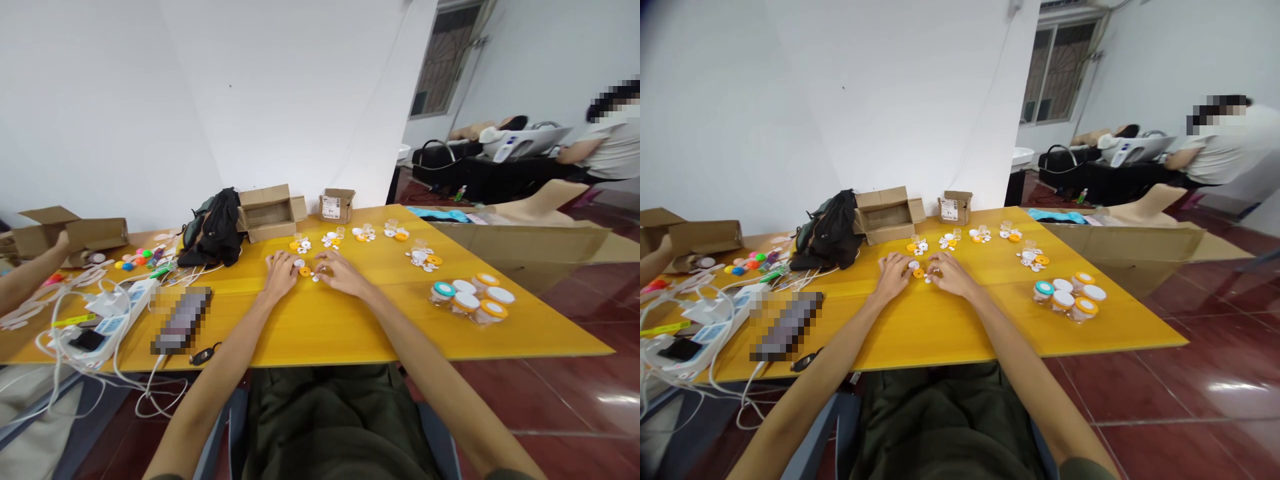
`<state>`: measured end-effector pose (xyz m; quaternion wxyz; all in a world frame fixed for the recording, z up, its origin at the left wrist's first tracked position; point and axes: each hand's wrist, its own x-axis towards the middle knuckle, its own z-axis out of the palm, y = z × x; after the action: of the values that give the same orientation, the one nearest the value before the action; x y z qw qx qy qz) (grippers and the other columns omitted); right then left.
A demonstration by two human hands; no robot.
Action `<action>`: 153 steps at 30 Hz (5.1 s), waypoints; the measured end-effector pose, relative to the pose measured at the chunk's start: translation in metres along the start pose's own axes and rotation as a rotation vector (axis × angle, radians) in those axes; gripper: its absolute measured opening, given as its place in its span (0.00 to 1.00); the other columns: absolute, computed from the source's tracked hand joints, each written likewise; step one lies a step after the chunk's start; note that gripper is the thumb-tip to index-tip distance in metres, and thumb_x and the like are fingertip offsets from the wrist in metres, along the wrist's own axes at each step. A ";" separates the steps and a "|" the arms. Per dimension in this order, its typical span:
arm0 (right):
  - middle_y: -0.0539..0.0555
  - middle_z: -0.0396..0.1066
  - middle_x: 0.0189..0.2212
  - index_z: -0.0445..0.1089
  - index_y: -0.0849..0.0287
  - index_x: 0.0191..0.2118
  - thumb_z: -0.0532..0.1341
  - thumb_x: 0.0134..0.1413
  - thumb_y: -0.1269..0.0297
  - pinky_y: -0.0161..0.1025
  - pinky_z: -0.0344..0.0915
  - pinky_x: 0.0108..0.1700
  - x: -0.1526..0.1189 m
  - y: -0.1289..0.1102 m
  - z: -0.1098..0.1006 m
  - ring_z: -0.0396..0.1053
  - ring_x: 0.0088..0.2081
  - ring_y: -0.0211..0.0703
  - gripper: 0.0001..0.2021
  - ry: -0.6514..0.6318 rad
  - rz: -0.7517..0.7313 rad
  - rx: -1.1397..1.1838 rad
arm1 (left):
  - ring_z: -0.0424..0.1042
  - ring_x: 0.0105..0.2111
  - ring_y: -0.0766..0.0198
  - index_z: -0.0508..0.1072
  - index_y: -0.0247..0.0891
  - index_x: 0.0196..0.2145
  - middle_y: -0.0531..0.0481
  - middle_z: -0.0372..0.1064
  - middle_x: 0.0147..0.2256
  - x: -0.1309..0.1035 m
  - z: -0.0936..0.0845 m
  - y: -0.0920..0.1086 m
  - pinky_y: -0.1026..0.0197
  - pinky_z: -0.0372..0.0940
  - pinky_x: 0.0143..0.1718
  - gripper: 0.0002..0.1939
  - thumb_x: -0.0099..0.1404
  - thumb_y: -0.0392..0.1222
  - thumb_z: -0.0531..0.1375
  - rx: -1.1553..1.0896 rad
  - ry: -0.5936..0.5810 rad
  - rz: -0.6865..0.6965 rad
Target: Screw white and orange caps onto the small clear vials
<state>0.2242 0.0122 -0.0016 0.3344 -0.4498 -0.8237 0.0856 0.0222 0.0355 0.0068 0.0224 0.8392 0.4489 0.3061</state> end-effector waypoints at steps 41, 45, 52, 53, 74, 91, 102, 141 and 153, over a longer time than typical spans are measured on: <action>0.56 0.73 0.42 0.76 0.54 0.32 0.64 0.54 0.68 0.50 0.66 0.53 -0.004 0.029 0.005 0.70 0.48 0.50 0.04 0.068 0.041 0.077 | 0.54 0.58 0.46 0.76 0.45 0.39 0.46 0.65 0.54 -0.014 -0.004 0.015 0.40 0.51 0.57 0.09 0.62 0.48 0.62 -0.036 -0.222 0.220; 0.56 0.72 0.44 0.76 0.54 0.31 0.63 0.53 0.70 0.51 0.66 0.54 -0.004 0.024 0.005 0.70 0.49 0.50 0.05 0.064 0.037 0.091 | 0.54 0.57 0.47 0.76 0.45 0.40 0.46 0.64 0.54 -0.015 -0.007 0.013 0.42 0.52 0.56 0.08 0.62 0.45 0.62 -0.029 -0.238 0.247; 0.55 0.72 0.43 0.75 0.54 0.31 0.61 0.54 0.71 0.50 0.66 0.53 -0.003 0.018 0.008 0.70 0.48 0.49 0.06 0.076 -0.010 0.075 | 0.55 0.57 0.47 0.74 0.46 0.43 0.45 0.64 0.54 -0.018 -0.014 0.007 0.41 0.51 0.57 0.12 0.60 0.43 0.61 0.006 -0.256 0.281; 0.55 0.72 0.43 0.75 0.53 0.31 0.61 0.54 0.71 0.50 0.66 0.53 -0.003 0.017 0.009 0.69 0.48 0.49 0.06 0.078 -0.014 0.065 | 0.55 0.57 0.47 0.74 0.46 0.43 0.45 0.65 0.54 -0.018 -0.015 0.007 0.41 0.51 0.57 0.12 0.60 0.43 0.60 0.007 -0.252 0.277; 0.58 0.70 0.46 0.75 0.53 0.35 0.58 0.59 0.71 0.52 0.63 0.52 -0.003 0.004 0.014 0.66 0.50 0.52 0.09 0.019 -0.066 -0.045 | 0.56 0.55 0.49 0.73 0.43 0.31 0.47 0.67 0.50 -0.016 -0.033 -0.004 0.43 0.50 0.55 0.08 0.56 0.33 0.57 0.030 -0.205 0.217; 0.55 0.70 0.48 0.74 0.54 0.27 0.63 0.55 0.69 0.52 0.62 0.58 -0.001 -0.008 0.010 0.67 0.53 0.49 0.07 -0.031 -0.047 0.171 | 0.57 0.55 0.50 0.76 0.43 0.30 0.47 0.69 0.50 -0.015 -0.029 -0.003 0.43 0.52 0.55 0.09 0.64 0.36 0.57 -0.045 -0.235 0.175; 0.56 0.69 0.47 0.74 0.55 0.29 0.62 0.55 0.70 0.52 0.62 0.58 -0.001 -0.007 0.013 0.66 0.55 0.50 0.06 -0.085 -0.046 0.178 | 0.58 0.55 0.52 0.77 0.44 0.30 0.48 0.68 0.51 -0.016 -0.020 0.008 0.45 0.53 0.55 0.10 0.66 0.37 0.57 -0.111 -0.263 0.195; 0.55 0.71 0.44 0.72 0.55 0.29 0.61 0.53 0.72 0.48 0.65 0.53 0.000 0.000 0.017 0.69 0.49 0.48 0.06 -0.014 -0.093 0.176 | 0.61 0.52 0.52 0.72 0.43 0.35 0.49 0.73 0.44 -0.015 -0.022 0.013 0.47 0.51 0.55 0.06 0.59 0.43 0.64 -0.132 -0.305 0.175; 0.55 0.71 0.43 0.71 0.55 0.29 0.61 0.54 0.73 0.48 0.65 0.53 0.001 -0.003 0.016 0.69 0.49 0.47 0.06 -0.011 -0.104 0.165 | 0.61 0.53 0.53 0.71 0.43 0.35 0.50 0.73 0.43 -0.016 -0.018 0.009 0.47 0.50 0.55 0.02 0.62 0.39 0.60 -0.154 -0.313 0.173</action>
<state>0.2118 0.0136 -0.0126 0.3699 -0.3767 -0.8380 0.1379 0.0131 0.0139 0.0162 0.1298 0.9079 0.3412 0.2060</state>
